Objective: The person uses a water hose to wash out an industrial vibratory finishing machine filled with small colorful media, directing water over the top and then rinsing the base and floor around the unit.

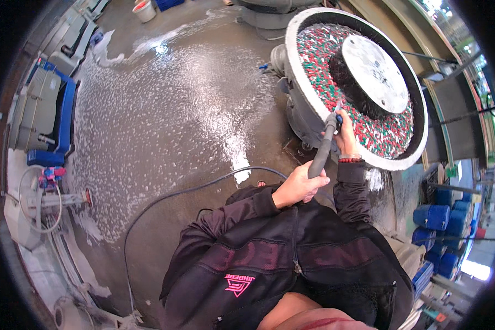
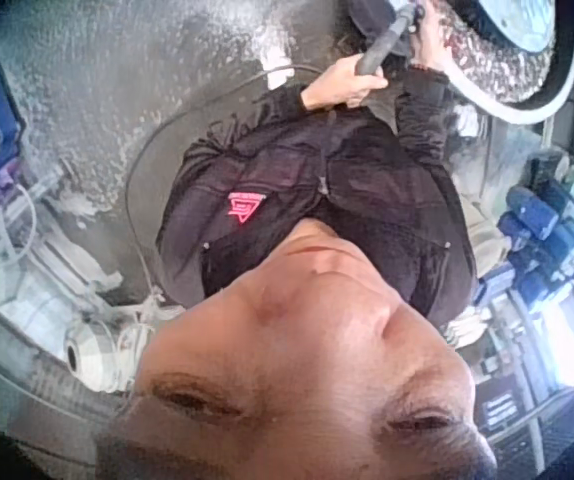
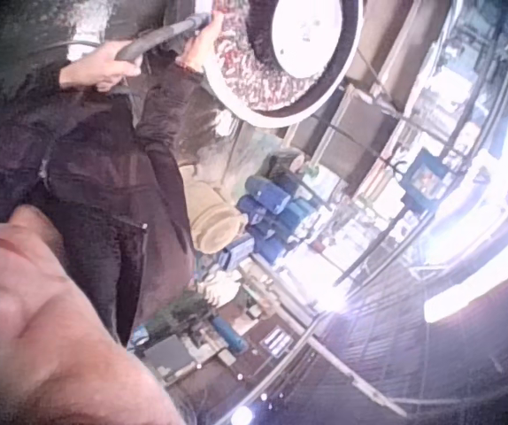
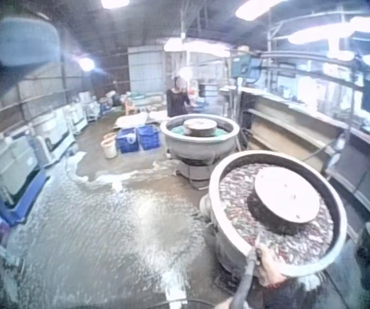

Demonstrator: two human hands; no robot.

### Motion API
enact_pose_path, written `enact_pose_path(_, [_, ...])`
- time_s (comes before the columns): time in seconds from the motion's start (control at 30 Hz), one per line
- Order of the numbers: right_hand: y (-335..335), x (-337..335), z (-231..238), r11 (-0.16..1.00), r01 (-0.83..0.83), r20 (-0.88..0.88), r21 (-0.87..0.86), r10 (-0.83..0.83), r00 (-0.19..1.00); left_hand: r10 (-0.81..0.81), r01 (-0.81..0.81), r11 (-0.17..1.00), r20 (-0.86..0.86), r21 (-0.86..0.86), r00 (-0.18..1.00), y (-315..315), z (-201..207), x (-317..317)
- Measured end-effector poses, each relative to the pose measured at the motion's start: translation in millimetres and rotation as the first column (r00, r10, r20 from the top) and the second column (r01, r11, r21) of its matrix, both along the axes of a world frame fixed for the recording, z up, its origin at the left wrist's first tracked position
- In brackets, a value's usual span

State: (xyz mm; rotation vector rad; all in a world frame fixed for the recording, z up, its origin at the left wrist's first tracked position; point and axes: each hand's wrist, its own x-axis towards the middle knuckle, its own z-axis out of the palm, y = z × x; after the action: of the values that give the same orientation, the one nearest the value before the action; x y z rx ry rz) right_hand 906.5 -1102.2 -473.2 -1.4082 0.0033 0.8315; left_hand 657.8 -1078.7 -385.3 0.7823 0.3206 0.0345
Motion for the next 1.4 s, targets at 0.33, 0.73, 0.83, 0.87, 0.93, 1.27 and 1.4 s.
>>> enact_pose_path(0.33, [68,-13,37,0.953,-0.248,0.11,0.173,0.231,0.967,0.206,-0.207,0.977,0.036,0.039,0.978,-7,-3,1])
enact_pose_path(0.73, [68,23,31,0.955,-0.189,0.098,0.228,0.17,0.98,0.191,-0.192,0.981,0.055,0.017,0.98,16,-15,41])
enact_pose_path(0.83, [79,10,46,0.944,-0.15,0.128,0.292,0.117,0.985,0.199,-0.199,0.98,0.046,-0.01,0.979,44,-17,63])
enact_pose_path(0.87, [80,9,45,0.945,-0.141,0.129,0.296,0.106,0.986,0.206,-0.205,0.979,0.039,-0.021,0.978,57,-16,75])
enact_pose_path(0.93, [82,3,39,0.951,-0.145,0.119,0.274,0.116,0.986,0.167,-0.164,0.985,0.047,-0.056,0.985,87,-12,94])
enact_pose_path(1.27, [125,-15,32,0.777,-0.586,0.14,0.231,0.569,0.81,-0.281,0.226,0.877,0.071,0.424,0.957,252,-45,213])
enact_pose_path(1.4, [175,-18,20,0.878,-0.438,-0.018,-0.195,0.443,0.896,-0.301,0.161,0.732,0.103,0.662,0.948,300,-55,247])
